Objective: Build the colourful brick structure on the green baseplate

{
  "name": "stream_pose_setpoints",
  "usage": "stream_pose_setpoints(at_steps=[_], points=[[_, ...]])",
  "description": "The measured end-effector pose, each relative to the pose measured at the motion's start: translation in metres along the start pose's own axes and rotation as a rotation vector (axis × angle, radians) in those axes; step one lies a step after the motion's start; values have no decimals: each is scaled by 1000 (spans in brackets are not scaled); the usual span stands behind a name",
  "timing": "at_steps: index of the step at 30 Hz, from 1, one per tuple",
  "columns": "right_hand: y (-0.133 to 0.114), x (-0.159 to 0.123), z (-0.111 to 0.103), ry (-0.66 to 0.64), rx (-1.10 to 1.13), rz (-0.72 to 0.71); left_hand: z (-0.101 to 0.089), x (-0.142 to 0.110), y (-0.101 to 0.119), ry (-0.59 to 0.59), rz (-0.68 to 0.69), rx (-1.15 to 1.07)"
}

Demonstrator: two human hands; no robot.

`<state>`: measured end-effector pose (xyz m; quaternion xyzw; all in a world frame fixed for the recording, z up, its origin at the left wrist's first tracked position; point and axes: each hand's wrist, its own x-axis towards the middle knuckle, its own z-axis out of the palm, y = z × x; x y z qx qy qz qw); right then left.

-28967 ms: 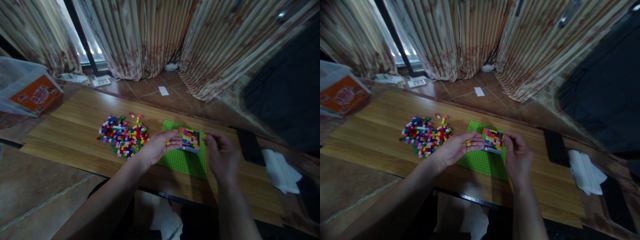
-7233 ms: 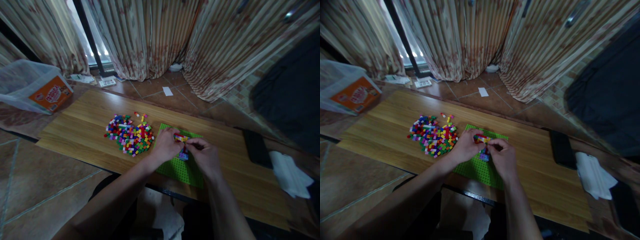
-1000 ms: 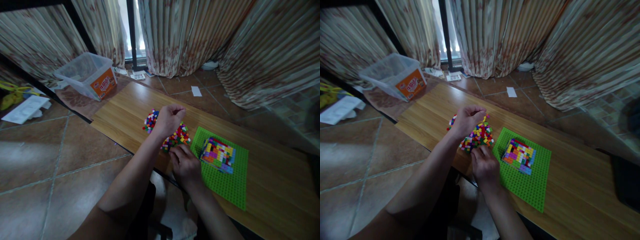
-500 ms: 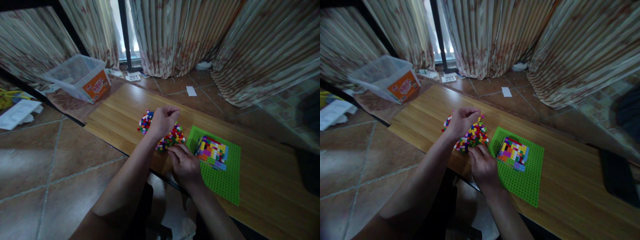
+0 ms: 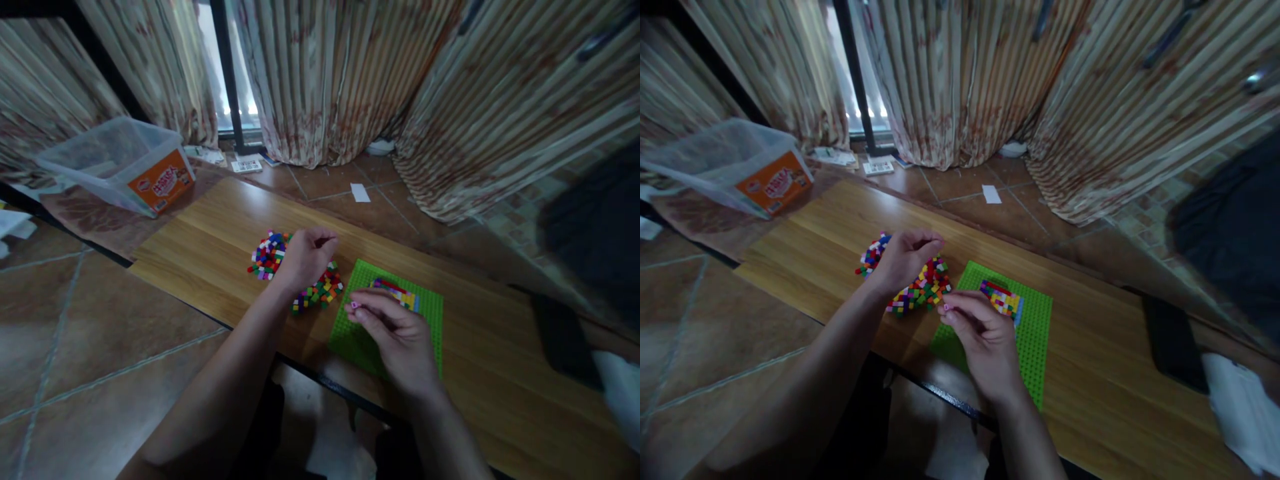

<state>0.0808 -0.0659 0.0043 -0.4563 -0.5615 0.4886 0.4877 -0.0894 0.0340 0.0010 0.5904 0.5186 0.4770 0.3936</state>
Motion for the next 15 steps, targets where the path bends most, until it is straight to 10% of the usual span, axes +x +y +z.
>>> stream_pose_setpoints(at_steps=[10, 15], points=[[-9, 3, -79, 352, -275, 57, 18, -6, 9, -89, -32, 71], [2, -1, -100, 249, -451, 98, 32, -11, 11, -224, -49, 70]])
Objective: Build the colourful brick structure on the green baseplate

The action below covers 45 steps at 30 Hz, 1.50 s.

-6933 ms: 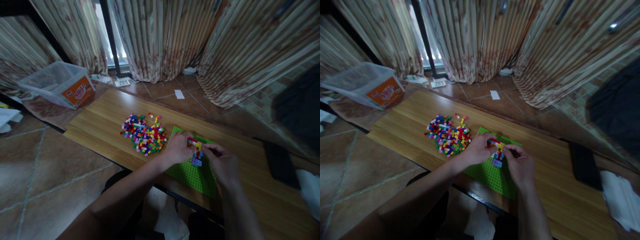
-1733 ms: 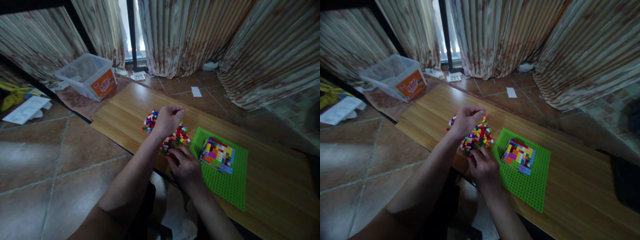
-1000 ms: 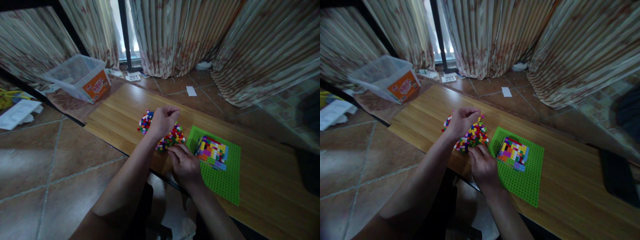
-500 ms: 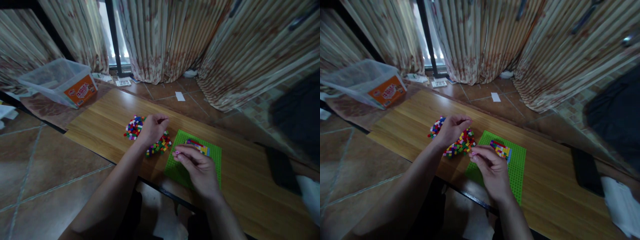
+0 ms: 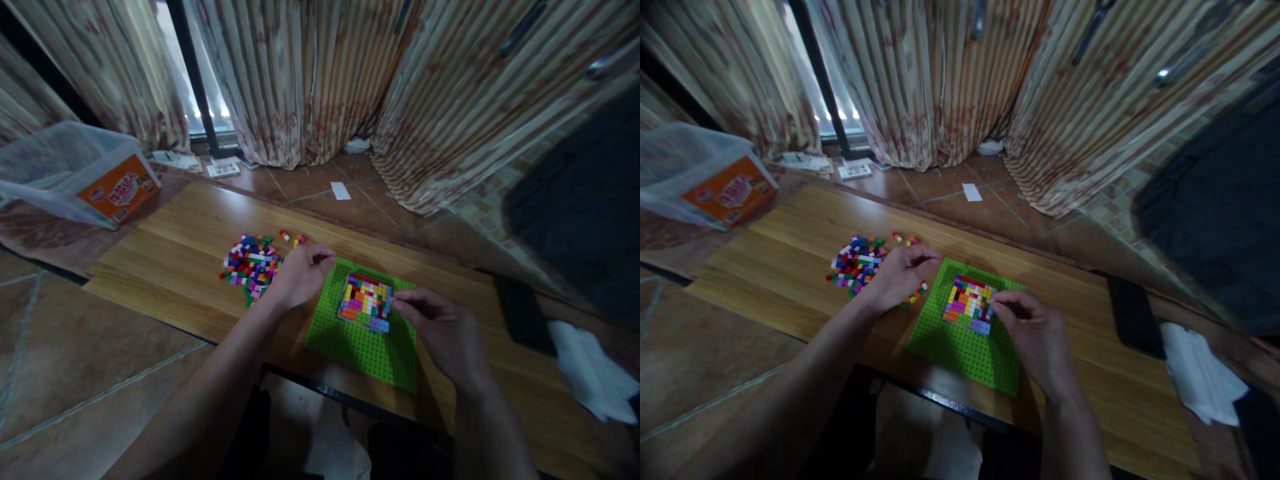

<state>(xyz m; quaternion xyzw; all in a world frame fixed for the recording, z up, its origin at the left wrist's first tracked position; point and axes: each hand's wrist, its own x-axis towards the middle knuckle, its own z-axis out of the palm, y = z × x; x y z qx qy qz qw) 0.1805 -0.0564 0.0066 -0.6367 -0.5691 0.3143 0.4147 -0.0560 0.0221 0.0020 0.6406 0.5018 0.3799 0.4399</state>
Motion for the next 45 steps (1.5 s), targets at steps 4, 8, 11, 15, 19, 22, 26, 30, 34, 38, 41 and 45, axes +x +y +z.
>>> stream_pose_setpoints(at_steps=[4, 8, 11, 15, 19, 22, 26, 30, 34, 38, 41, 45], points=[[4, -4, 2, -125, -138, -64, 9, -3, 1, -74, 31, 48], [1, -4, 5, -123, -251, -182, 14, -5, 5, -111, 44, 127], [-1, -3, 6, -135, -295, -240, 14, -5, 5, -109, 57, 126], [-2, -3, 8, -162, -313, -295, 14, -5, 4, -104, 68, 128], [-3, -5, 9, -174, -294, -310, 13, -6, 4, -96, 70, 132], [0, -4, 11, -166, -276, -289, 12, -6, 5, -101, 71, 135], [9, -1, 13, -135, -239, -266, 12, -5, 3, -108, 88, 145], [17, 3, 13, -130, -188, -226, 13, -5, 3, -91, 93, 148], [18, 3, 12, -102, -192, -213, 11, -6, 4, -85, 94, 161], [17, 2, 11, -74, -215, -210, 10, -6, 6, -98, 86, 178], [18, 2, 10, -89, -235, -227, 13, -7, 6, -114, 80, 184], [17, 1, 9, -114, -233, -261, 19, -8, 6, -145, 74, 205]])
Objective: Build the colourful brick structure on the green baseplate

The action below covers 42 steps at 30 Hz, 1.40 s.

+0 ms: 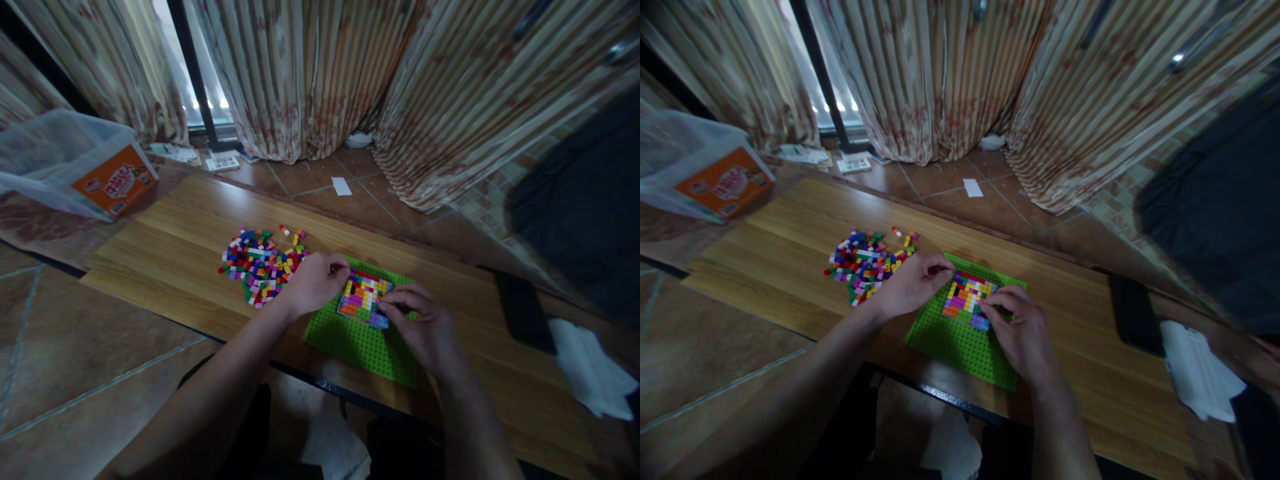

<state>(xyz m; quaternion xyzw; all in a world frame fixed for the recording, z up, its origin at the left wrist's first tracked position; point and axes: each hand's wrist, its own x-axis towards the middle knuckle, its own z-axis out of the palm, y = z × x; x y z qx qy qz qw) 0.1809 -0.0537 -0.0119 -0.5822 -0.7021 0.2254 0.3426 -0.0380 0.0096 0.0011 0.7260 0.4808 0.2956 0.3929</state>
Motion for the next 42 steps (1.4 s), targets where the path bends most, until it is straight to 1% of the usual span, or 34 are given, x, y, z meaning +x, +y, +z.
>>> stream_pose_setpoints(at_steps=[4, 8, 16, 19, 23, 27, 29, 30, 32, 33, 35, 37, 38, 40, 42], points=[[-3, 0, -2, -19, 2, -9, 4, 0, 2, -33, -8, 21], [-2, 0, 1, 20, 36, 32, 5, -1, 2, -25, -4, 24], [1, 2, 9, 91, 341, 296, 6, -1, 2, -13, 13, 33], [-1, 3, 10, 96, 404, 362, 6, -1, 4, -6, -6, 34], [-1, 4, 11, 74, 426, 381, 6, -2, 5, -14, -17, 41], [3, 3, 10, 67, 378, 381, 7, -3, 4, -23, -4, 31], [4, 2, 9, 63, 355, 373, 4, -1, 2, -11, 14, 14], [4, 2, 8, 60, 345, 366, 1, 0, 0, 9, 22, -5], [1, 2, 5, 80, 308, 352, -8, 4, -5, 98, 27, -68], [-2, 2, 4, 115, 285, 341, -14, 6, -10, 160, 19, -109], [-12, 3, 4, 241, 234, 304, -26, 11, -19, 320, -1, -196], [-25, 3, 7, 334, 205, 213, -38, 14, -28, 431, -30, -290], [-33, 3, 12, 345, 195, 151, -43, 15, -31, 470, -40, -332], [-51, 2, 24, 282, 170, 26, -48, 15, -36, 520, -48, -384], [-68, 1, 42, 125, 114, -88, -49, 14, -38, 530, -42, -402]])
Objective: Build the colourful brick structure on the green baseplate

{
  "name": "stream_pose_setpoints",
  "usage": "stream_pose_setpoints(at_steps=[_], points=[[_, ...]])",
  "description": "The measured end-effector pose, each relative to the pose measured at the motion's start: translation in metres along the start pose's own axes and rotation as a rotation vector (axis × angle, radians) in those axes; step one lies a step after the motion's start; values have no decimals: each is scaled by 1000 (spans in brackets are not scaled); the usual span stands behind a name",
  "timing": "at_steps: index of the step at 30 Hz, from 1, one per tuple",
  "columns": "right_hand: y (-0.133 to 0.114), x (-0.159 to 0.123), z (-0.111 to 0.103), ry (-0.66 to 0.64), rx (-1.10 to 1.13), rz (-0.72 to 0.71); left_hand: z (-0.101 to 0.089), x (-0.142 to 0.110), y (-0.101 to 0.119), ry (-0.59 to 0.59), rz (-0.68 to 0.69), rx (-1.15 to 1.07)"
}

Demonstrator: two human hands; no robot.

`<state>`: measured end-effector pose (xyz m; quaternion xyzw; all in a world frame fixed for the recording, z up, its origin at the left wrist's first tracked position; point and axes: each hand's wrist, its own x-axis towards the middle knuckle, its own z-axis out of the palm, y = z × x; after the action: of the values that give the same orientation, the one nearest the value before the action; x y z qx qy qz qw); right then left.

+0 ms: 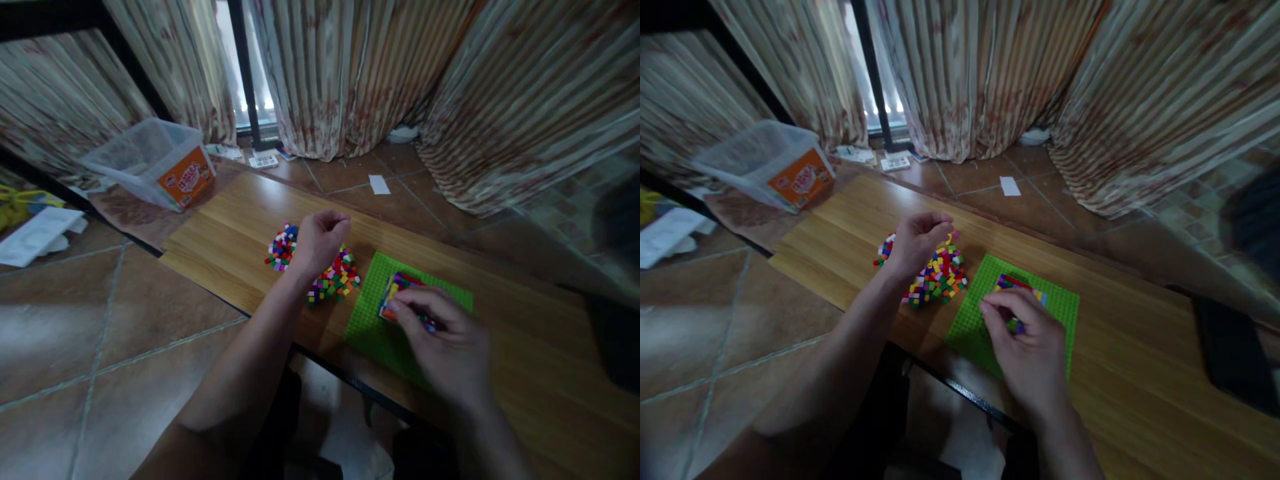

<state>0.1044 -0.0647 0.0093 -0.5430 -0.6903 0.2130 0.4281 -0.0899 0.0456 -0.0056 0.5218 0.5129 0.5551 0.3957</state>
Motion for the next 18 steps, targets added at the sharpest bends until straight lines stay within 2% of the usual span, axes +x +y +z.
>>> stream_pose_setpoints(at_steps=[3, 8, 13, 18], points=[[-13, -5, 31, -128, -100, -94, 0, -2, -1, -29, 8, 1], [-7, -10, 70, -152, -294, -146, -6, -3, -1, -28, 3, 19], [3, -12, 85, -182, -434, -143, -16, -2, 2, -16, -9, 25], [1, -11, 86, -197, -403, -130, -21, -1, 2, 1, -8, 23]])
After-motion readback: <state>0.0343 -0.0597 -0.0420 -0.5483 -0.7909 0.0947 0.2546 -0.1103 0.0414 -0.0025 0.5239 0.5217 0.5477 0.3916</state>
